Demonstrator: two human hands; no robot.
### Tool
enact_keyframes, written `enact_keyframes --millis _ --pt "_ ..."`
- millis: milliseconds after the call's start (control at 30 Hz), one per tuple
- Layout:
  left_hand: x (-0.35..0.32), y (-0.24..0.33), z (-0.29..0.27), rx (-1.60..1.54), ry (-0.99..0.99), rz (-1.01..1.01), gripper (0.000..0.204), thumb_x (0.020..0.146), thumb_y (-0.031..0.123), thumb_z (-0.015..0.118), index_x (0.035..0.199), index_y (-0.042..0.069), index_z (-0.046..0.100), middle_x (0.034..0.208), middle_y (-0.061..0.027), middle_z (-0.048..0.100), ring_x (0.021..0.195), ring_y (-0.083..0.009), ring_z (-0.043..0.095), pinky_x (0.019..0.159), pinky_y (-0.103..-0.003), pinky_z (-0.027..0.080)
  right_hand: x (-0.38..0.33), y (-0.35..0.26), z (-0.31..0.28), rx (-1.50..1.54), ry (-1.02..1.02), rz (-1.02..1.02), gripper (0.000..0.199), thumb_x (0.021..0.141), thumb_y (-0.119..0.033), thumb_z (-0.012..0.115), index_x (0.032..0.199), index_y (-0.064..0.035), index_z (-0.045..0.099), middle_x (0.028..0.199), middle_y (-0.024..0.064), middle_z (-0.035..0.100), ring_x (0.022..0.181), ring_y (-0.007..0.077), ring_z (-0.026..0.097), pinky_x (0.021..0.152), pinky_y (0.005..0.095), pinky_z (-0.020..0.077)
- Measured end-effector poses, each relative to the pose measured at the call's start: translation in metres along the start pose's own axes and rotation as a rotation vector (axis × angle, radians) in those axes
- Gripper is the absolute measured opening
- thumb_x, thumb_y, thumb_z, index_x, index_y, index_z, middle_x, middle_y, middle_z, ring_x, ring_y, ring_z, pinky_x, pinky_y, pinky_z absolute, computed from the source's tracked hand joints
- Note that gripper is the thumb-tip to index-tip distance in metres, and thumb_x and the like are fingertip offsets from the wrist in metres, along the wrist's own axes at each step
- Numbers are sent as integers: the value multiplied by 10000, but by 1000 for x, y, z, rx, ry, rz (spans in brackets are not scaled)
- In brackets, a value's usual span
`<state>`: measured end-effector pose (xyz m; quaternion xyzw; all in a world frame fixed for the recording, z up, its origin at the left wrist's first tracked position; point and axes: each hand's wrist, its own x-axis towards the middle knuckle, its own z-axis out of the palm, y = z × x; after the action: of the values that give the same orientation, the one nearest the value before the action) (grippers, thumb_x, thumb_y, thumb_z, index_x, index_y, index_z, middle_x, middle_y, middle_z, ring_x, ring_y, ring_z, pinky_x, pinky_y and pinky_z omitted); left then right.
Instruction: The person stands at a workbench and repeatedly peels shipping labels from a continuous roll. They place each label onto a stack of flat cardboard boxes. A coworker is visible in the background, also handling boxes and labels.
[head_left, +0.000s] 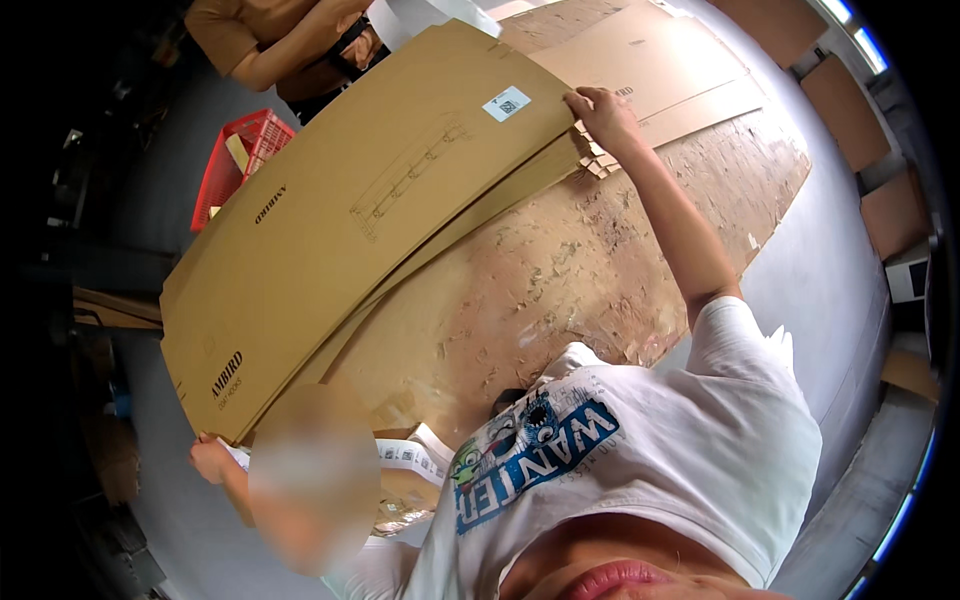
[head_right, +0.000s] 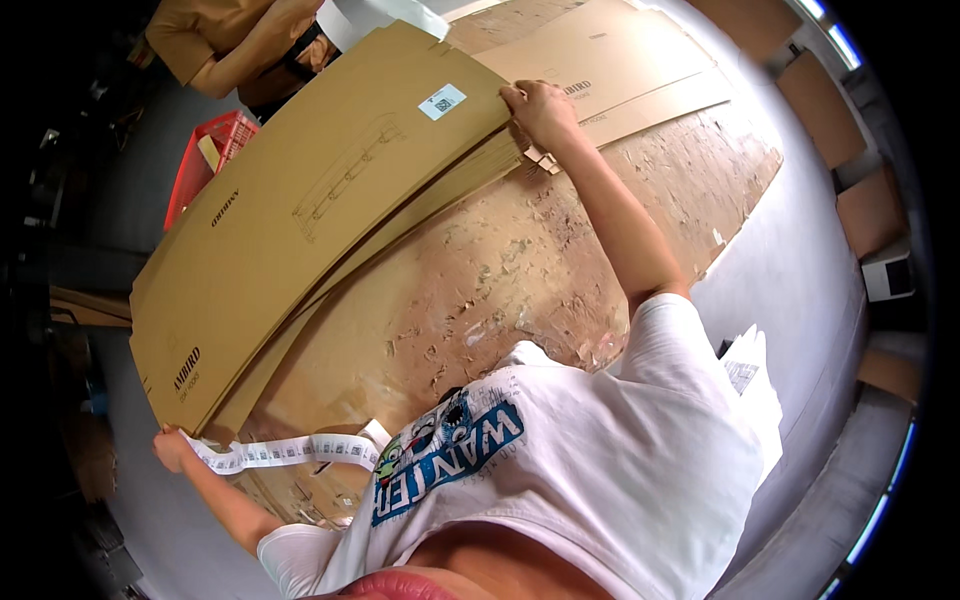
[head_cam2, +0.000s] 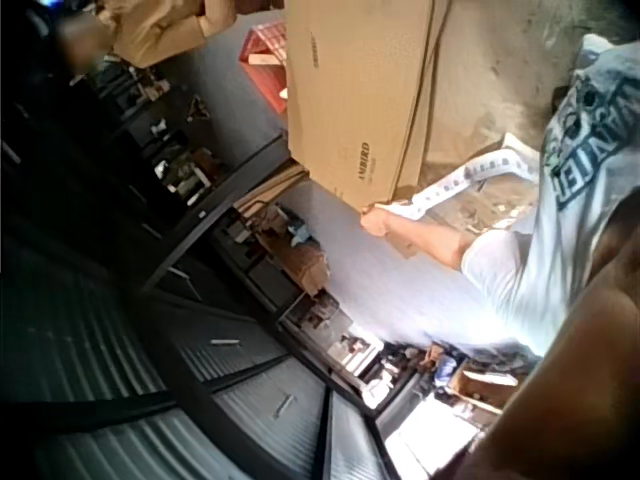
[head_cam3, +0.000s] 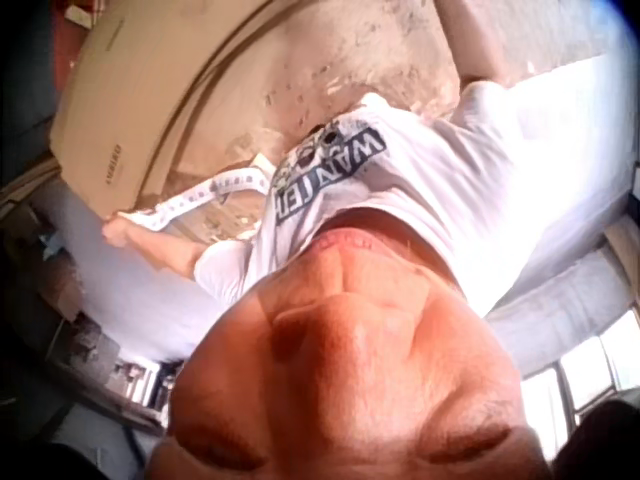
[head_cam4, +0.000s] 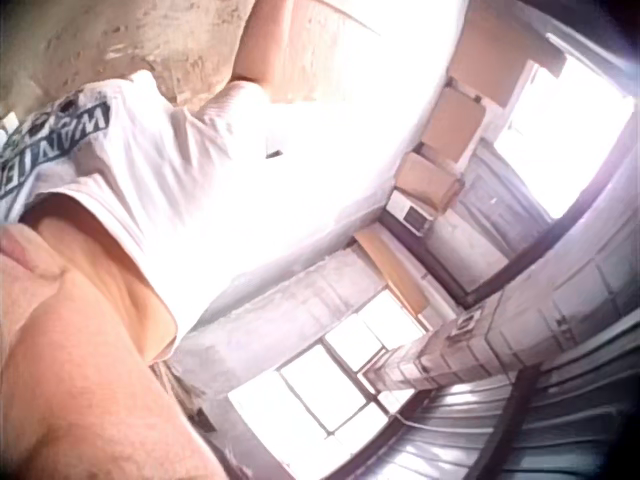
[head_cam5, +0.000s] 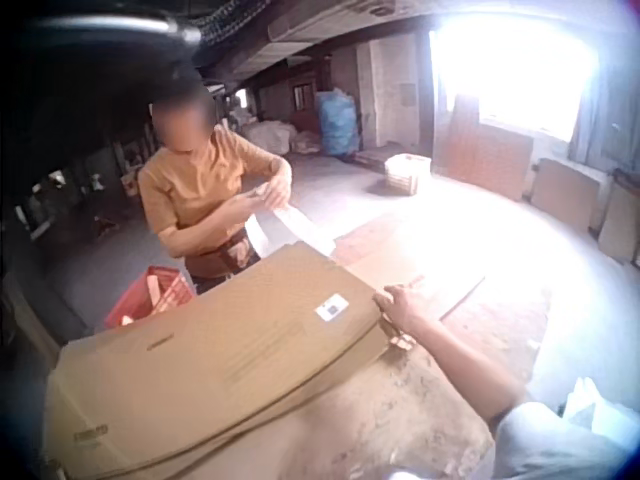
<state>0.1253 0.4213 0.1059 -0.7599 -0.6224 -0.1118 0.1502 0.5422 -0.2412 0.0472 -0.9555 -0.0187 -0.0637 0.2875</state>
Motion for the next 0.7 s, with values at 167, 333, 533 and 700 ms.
enact_keyframes --millis 167,333,533,700 --pt "1 2 6 119 30 41 314 922 361 491 1006 110 659 1094 -121 567 881 -360 633 692 -470 522 -7 -12 8 -111 181 -156 434 882 -394 532 1131 -51 624 1103 169 624 1068 323 560 919 405 434" --pt "-4 5 6 82 70 25 313 923 351 490 984 97 662 1119 -106 555 853 -365 636 679 -473 518 -11 -26 1 -224 375 -273 406 860 -362 598 1086 -27 632 996 151 663 898 300 633 809 390 485" --pt "13 -1 19 -74 80 2 278 885 361 535 974 139 676 1074 -100 595 849 -374 631 685 -487 508 33 6 5 376 34 203 338 819 -362 631 859 -28 660 689 102 651 603 203 601 591 345 489" --pt "44 -22 28 -293 -100 62 344 825 375 634 941 53 655 905 -136 666 802 -360 625 696 -449 498 34 6 4 505 27 307 268 818 -317 661 764 -57 622 583 11 554 466 81 447 402 248 349"
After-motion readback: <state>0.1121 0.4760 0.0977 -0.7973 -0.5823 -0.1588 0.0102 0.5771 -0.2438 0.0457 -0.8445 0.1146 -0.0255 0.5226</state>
